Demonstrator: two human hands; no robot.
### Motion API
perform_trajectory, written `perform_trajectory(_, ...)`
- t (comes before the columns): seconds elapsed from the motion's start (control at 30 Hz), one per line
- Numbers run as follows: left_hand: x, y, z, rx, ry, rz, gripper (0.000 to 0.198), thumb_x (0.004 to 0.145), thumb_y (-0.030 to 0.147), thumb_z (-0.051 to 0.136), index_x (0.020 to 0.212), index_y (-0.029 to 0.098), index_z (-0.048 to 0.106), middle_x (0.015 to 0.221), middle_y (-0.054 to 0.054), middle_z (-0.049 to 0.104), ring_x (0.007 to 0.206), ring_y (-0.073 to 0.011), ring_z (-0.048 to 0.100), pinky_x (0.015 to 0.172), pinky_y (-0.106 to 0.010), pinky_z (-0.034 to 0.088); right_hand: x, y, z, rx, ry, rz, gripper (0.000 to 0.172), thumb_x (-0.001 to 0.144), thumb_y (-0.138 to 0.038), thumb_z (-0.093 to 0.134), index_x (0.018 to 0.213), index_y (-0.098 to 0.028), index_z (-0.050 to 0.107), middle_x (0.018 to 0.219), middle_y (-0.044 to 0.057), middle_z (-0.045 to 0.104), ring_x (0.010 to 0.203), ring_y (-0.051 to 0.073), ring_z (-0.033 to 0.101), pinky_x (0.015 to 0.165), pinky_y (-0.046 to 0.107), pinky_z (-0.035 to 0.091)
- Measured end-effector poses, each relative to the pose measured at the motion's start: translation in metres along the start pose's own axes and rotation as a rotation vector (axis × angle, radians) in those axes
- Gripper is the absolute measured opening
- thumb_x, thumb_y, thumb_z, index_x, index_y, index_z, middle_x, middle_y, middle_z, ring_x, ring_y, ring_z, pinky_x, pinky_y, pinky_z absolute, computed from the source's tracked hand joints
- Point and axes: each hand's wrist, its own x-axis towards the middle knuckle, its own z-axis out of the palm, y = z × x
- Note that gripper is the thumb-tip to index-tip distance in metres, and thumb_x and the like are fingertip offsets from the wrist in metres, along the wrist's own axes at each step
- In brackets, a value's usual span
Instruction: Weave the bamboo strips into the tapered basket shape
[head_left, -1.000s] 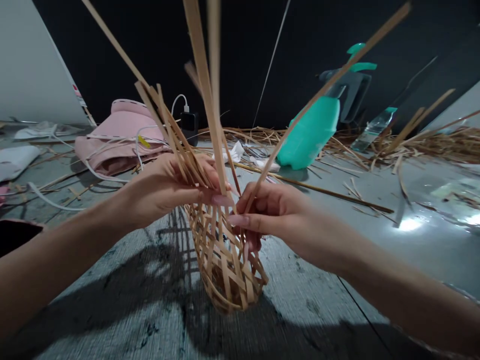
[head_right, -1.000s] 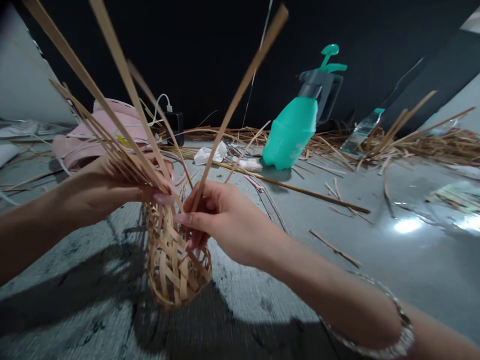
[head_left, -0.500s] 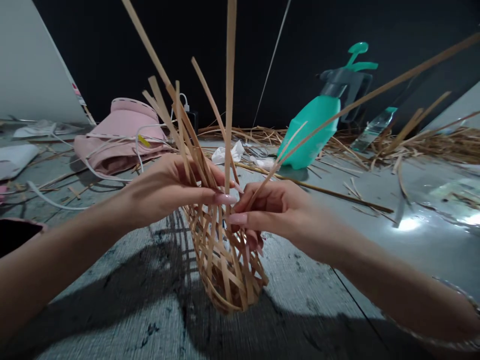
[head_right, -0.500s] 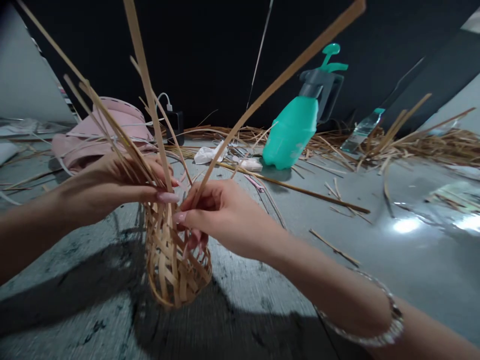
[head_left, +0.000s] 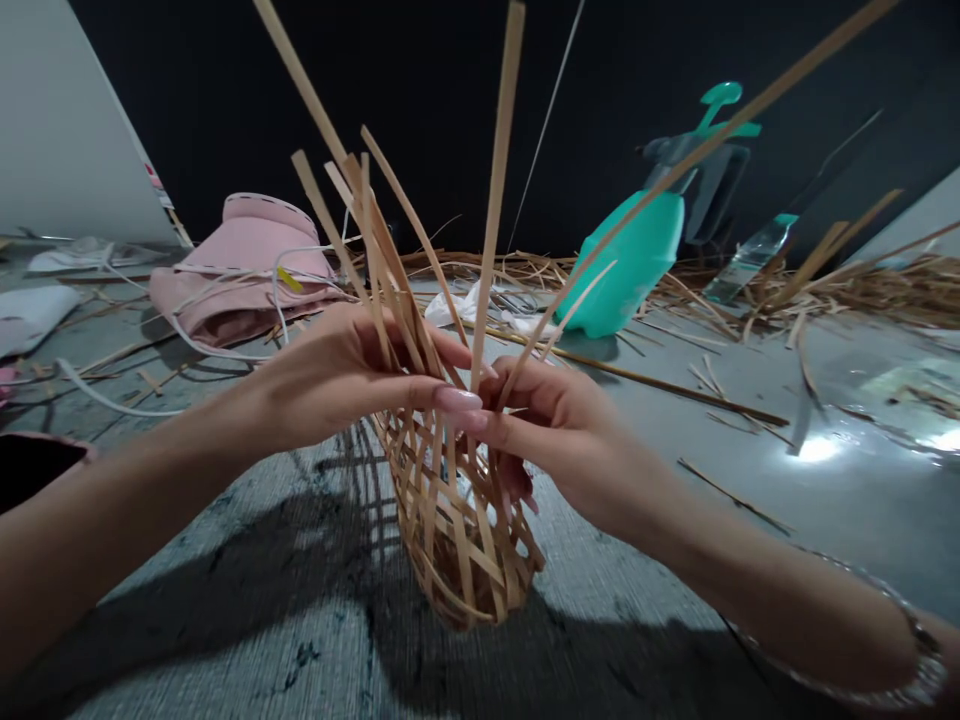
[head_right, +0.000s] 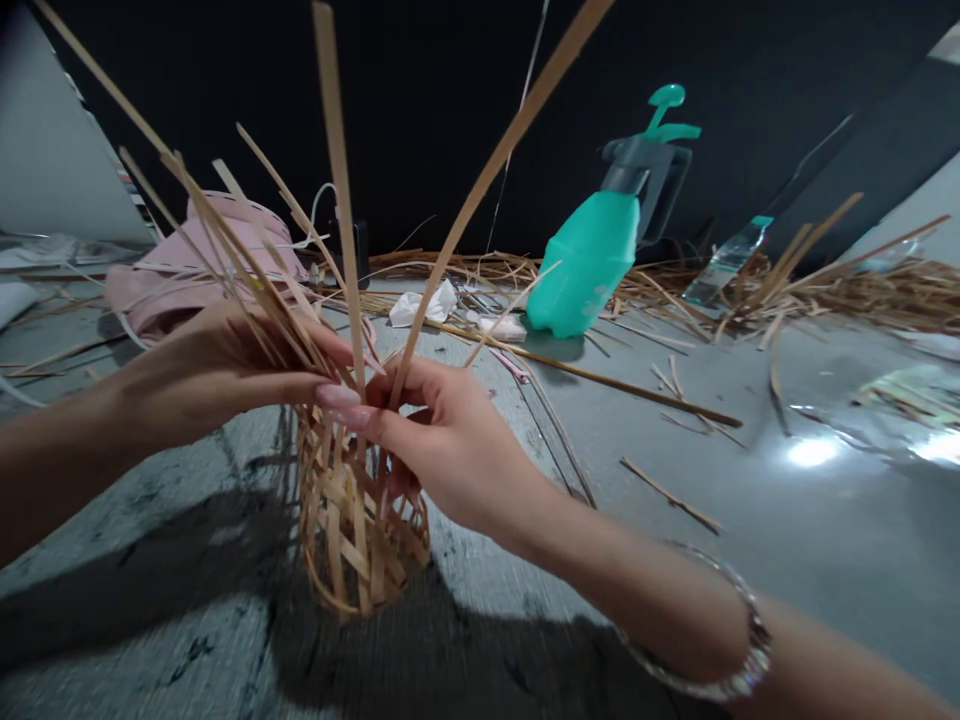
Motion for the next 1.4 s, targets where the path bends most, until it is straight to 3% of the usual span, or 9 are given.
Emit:
perform_trajectory(0.3, -0.002, -0.003, 0.004, -0.059, 0.022, 0.049, 0.024, 0.076, 0.029, 0.077, 0.099, 0.024, 0.074, 0.081, 0.000, 0.076, 0.075, -0.0167, 0.069, 0.068, -0.024, 0.053, -0.003, 0.001, 0.002, -0.012, 0.055, -0.036, 0.028, 0.077, -0.036, 0.073, 0.071, -0.019, 0.053, 0.056, -0.007, 0.052, 0.039, 0.005, 0.048, 0.035, 0.017, 0.041)
perform_trajectory(0.47, -0.002, -0.005, 0.007, -0.109, 0.104, 0.130, 0.009, 0.074, 0.023, 0.077, 0.082, 0.023, 0.072, 0.076, 0.002, 0.072, 0.067, -0.0128, 0.065, 0.061, -0.021, 0.051, -0.005, 0.004, 0.003, -0.044, 0.098, -0.047, 0.019, 0.083, -0.027, 0.066, 0.074, -0.017, 0.054, 0.062, -0.004, 0.058, 0.041, 0.005, 0.050, 0.038, 0.018, 0.042)
perform_trajectory(0.6, 0.000, -0.004, 0.008, -0.139, 0.110, 0.002, 0.016, 0.069, 0.024, 0.081, 0.080, 0.022, 0.071, 0.073, 0.002, 0.070, 0.066, -0.0140, 0.064, 0.059, -0.022, 0.050, -0.006, 0.009, 0.003, -0.059, 0.124, -0.121, 0.018, 0.084, -0.029, 0.066, 0.075, -0.016, 0.056, 0.063, -0.004, 0.059, 0.043, 0.006, 0.051, 0.039, 0.019, 0.042)
perform_trajectory(0.73, 0.000, -0.003, 0.007, -0.159, 0.069, -0.046, 0.014, 0.073, 0.022, 0.078, 0.084, 0.021, 0.071, 0.075, 0.002, 0.072, 0.068, -0.0143, 0.067, 0.062, -0.021, 0.051, -0.006, 0.011, 0.003, -0.067, 0.134, -0.141, 0.021, 0.083, -0.033, 0.067, 0.074, -0.017, 0.058, 0.060, -0.004, 0.058, 0.042, 0.006, 0.050, 0.037, 0.019, 0.042)
perform_trajectory(0.9, 0.001, -0.001, 0.007, -0.217, -0.011, -0.041, 0.005, 0.080, 0.023, 0.072, 0.084, 0.020, 0.073, 0.078, 0.002, 0.074, 0.071, -0.0140, 0.069, 0.068, -0.022, 0.054, -0.005, 0.006, 0.003, -0.046, 0.113, -0.106, 0.022, 0.078, -0.031, 0.072, 0.067, -0.018, 0.058, 0.055, -0.005, 0.057, 0.041, 0.006, 0.051, 0.037, 0.018, 0.044)
perform_trajectory(1.07, 0.000, 0.006, 0.007, -0.113, 0.042, -0.010, 0.010, 0.078, 0.023, 0.072, 0.088, 0.023, 0.074, 0.089, 0.001, 0.076, 0.085, -0.0173, 0.069, 0.075, -0.024, 0.054, -0.001, 0.001, 0.000, -0.021, 0.053, -0.053, 0.021, 0.070, -0.031, 0.078, 0.065, -0.017, 0.063, 0.049, -0.007, 0.055, 0.035, 0.006, 0.047, 0.031, 0.016, 0.037)
perform_trajectory(1.2, -0.001, 0.010, 0.010, -0.037, 0.077, -0.023, 0.006, 0.076, 0.020, 0.071, 0.082, 0.019, 0.073, 0.083, -0.001, 0.074, 0.080, -0.0188, 0.067, 0.068, -0.025, 0.053, 0.002, -0.003, -0.004, -0.056, 0.010, -0.030, 0.020, 0.065, -0.028, 0.082, 0.063, -0.017, 0.066, 0.046, -0.006, 0.056, 0.034, 0.006, 0.049, 0.032, 0.018, 0.037)
perform_trajectory(1.4, -0.001, 0.005, 0.012, -0.072, 0.140, -0.036, 0.005, 0.073, 0.022, 0.076, 0.071, 0.018, 0.073, 0.067, 0.000, 0.068, 0.064, -0.0138, 0.062, 0.057, -0.021, 0.048, 0.003, -0.006, -0.008, -0.113, -0.004, 0.019, 0.017, 0.065, -0.030, 0.082, 0.062, -0.017, 0.072, 0.045, -0.004, 0.059, 0.036, 0.008, 0.052, 0.036, 0.020, 0.038)
